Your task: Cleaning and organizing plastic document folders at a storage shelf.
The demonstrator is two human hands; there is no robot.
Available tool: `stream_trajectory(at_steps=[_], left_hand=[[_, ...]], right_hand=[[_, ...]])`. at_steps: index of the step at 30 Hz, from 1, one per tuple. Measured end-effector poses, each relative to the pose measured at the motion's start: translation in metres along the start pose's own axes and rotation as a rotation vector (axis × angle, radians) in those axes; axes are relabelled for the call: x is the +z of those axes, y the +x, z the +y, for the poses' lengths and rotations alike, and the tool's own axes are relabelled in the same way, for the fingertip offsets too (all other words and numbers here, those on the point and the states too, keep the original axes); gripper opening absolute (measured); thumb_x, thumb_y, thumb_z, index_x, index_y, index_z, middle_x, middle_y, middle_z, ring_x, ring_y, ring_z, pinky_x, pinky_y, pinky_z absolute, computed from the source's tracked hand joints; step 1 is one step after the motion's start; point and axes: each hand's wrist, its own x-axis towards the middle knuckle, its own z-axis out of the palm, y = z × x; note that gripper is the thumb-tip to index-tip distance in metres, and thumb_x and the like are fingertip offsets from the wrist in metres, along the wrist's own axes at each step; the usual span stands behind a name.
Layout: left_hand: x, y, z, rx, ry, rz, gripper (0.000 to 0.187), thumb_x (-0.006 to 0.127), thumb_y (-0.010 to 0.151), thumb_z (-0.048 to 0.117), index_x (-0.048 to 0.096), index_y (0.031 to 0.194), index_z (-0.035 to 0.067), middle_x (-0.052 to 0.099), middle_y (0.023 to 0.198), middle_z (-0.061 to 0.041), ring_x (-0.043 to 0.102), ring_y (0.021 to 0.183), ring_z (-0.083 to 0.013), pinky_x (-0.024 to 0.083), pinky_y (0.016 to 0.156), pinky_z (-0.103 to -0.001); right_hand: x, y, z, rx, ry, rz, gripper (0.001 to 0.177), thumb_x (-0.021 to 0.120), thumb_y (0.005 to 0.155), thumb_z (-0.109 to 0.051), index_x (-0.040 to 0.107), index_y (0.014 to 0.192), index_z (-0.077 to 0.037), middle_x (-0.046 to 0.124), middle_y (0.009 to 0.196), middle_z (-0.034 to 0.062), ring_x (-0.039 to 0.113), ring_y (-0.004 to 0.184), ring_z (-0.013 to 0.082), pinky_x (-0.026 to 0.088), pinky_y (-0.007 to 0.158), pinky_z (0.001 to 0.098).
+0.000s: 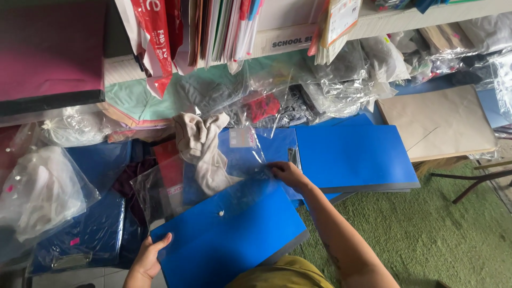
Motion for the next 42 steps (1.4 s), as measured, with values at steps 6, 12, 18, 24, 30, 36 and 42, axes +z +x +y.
stream_trajectory(at_steps=[6, 12, 18, 24, 30, 36, 42], left_hand=[[0.011, 0.001, 0.004, 0.038, 0.030, 0.073, 0.031, 0.075, 0.083, 0.010, 0.071, 0.113, 0.003, 0.075, 0.101, -0.009, 0.070, 0.090, -0.0231, 0.056, 0.082, -0.041], [0.025, -0.014, 0.017, 0.148, 0.096, 0.157, 0.035, 0.077, 0.082, 0.007, 0.072, 0.116, 0.003, 0.075, 0.104, -0.009, 0.070, 0.092, -0.0210, 0.055, 0.084, -0.037], [0.004, -0.014, 0.010, 0.197, 0.142, 0.181, 0.034, 0.077, 0.084, 0.008, 0.071, 0.117, 0.002, 0.075, 0.104, -0.010, 0.069, 0.092, -0.0205, 0.054, 0.084, -0.037], [-0.001, -0.019, 0.009, 0.206, 0.137, 0.200, 0.041, 0.077, 0.083, 0.010, 0.067, 0.123, 0.004, 0.073, 0.109, -0.008, 0.067, 0.098, -0.0181, 0.050, 0.090, -0.034], [0.002, -0.023, 0.014, 0.198, 0.197, 0.201, 0.037, 0.079, 0.082, 0.010, 0.067, 0.117, 0.003, 0.073, 0.107, -0.011, 0.067, 0.097, -0.0197, 0.051, 0.089, -0.035], [-0.003, -0.025, -0.008, 0.211, 0.263, 0.227, 0.034, 0.080, 0.083, 0.010, 0.069, 0.115, 0.002, 0.074, 0.104, -0.010, 0.068, 0.093, -0.0196, 0.053, 0.086, -0.035], [0.011, -0.033, -0.014, 0.203, 0.260, 0.229, 0.037, 0.079, 0.083, 0.011, 0.071, 0.118, 0.000, 0.075, 0.104, -0.010, 0.069, 0.093, -0.0193, 0.054, 0.087, -0.035]], right_hand=[[0.004, -0.018, -0.038, -0.224, -0.060, 0.195, 0.018, 0.068, 0.093, -0.009, 0.066, 0.109, -0.003, 0.072, 0.103, 0.0031, 0.069, 0.095, 0.0108, 0.055, 0.079, 0.0282], [0.024, -0.020, 0.011, 0.117, 0.929, 0.214, 0.028, 0.066, 0.097, -0.008, 0.071, 0.124, 0.000, 0.075, 0.106, 0.0079, 0.070, 0.092, 0.0158, 0.058, 0.081, 0.0287], [0.032, -0.031, -0.007, 0.218, 1.162, 0.053, 0.030, 0.061, 0.100, -0.014, 0.069, 0.124, 0.003, 0.075, 0.104, 0.0094, 0.073, 0.089, 0.0184, 0.061, 0.083, 0.0335], [0.029, -0.020, -0.004, 0.210, 1.149, -0.044, 0.018, 0.065, 0.100, -0.014, 0.070, 0.110, 0.000, 0.074, 0.096, 0.0087, 0.072, 0.082, 0.0192, 0.061, 0.077, 0.0360], [0.040, -0.018, 0.017, 0.257, 1.051, 0.126, 0.012, 0.067, 0.095, -0.009, 0.072, 0.102, 0.000, 0.072, 0.085, 0.0061, 0.068, 0.072, 0.0152, 0.057, 0.069, 0.0303], [0.058, -0.043, 0.014, 0.067, 0.885, 0.370, 0.014, 0.071, 0.095, -0.009, 0.074, 0.102, 0.004, 0.072, 0.085, 0.0037, 0.065, 0.073, 0.0100, 0.053, 0.068, 0.0248], [0.044, -0.078, 0.015, 0.079, 0.374, 0.469, 0.017, 0.074, 0.095, -0.013, 0.074, 0.101, 0.003, 0.071, 0.082, 0.0022, 0.061, 0.071, 0.0076, 0.050, 0.065, 0.0241]])
